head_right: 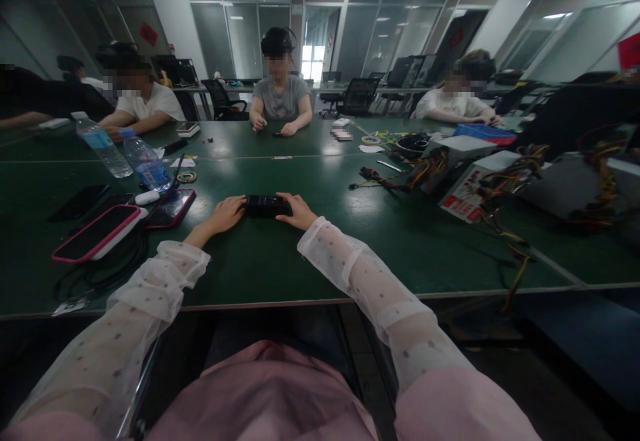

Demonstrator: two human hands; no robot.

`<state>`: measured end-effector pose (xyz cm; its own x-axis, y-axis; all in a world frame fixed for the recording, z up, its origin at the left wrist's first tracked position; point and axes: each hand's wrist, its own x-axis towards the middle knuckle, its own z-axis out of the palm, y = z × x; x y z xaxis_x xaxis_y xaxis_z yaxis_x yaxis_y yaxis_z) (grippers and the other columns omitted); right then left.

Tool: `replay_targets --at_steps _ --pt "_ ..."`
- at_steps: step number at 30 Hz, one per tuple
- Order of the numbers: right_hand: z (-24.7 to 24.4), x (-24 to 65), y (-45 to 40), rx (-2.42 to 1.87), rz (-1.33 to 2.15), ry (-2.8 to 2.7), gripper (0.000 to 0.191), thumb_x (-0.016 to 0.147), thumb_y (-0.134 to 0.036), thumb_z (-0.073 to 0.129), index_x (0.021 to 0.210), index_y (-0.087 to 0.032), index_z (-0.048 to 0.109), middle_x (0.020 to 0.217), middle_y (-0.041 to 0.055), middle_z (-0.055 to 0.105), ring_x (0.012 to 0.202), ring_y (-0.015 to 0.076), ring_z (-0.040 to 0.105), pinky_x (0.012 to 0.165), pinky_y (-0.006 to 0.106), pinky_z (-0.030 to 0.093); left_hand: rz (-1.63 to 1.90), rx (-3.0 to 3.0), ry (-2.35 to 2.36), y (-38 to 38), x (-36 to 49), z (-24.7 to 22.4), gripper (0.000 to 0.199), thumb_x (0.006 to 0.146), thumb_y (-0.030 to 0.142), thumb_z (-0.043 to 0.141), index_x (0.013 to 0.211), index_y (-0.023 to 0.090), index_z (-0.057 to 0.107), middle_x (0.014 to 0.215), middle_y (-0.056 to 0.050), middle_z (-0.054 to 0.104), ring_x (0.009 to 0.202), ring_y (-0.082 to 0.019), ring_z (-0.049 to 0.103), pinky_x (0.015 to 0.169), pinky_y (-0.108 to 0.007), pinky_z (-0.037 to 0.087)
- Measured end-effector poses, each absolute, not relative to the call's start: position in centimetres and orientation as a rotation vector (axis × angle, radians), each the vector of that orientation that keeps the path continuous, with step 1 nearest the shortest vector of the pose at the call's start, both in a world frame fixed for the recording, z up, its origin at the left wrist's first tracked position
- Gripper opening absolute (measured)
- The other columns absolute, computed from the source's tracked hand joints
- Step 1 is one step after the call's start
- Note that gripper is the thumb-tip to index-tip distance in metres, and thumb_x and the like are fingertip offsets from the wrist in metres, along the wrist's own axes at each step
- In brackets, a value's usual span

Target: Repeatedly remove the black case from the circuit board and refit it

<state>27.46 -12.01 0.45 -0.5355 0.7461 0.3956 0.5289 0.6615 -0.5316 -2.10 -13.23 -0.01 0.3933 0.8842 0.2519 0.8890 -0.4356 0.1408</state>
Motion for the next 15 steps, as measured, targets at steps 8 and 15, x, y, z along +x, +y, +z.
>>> replay_targets --at_steps 8,15 --pt "0.24 27.36 -12.10 -1.061 0.484 -2.241 0.078 0.078 -0.041 0.073 0.145 -0.026 0.036 0.128 0.0115 0.056 0.118 0.0319 0.051 0.102 0.055 0.043 -0.459 -2.602 -1.693 -13.32 -1.97 0.02 0.040 0.099 0.033 0.038 0.137 0.023 0.049 0.149 -0.008 0.045 0.137 -0.024 0.039 0.111 -0.047 0.033" --pt "0.04 27.44 -11.84 -1.043 0.496 -2.220 0.070 0.079 -0.040 0.072 0.140 -0.025 0.042 0.121 0.0113 0.058 0.115 0.0307 0.052 0.100 0.053 0.044 -0.486 -2.591 -1.681 -13.32 -1.85 -0.12 0.041 0.099 0.033 0.036 0.137 0.022 0.049 0.148 -0.008 0.045 0.136 -0.025 0.039 0.110 -0.046 0.034"
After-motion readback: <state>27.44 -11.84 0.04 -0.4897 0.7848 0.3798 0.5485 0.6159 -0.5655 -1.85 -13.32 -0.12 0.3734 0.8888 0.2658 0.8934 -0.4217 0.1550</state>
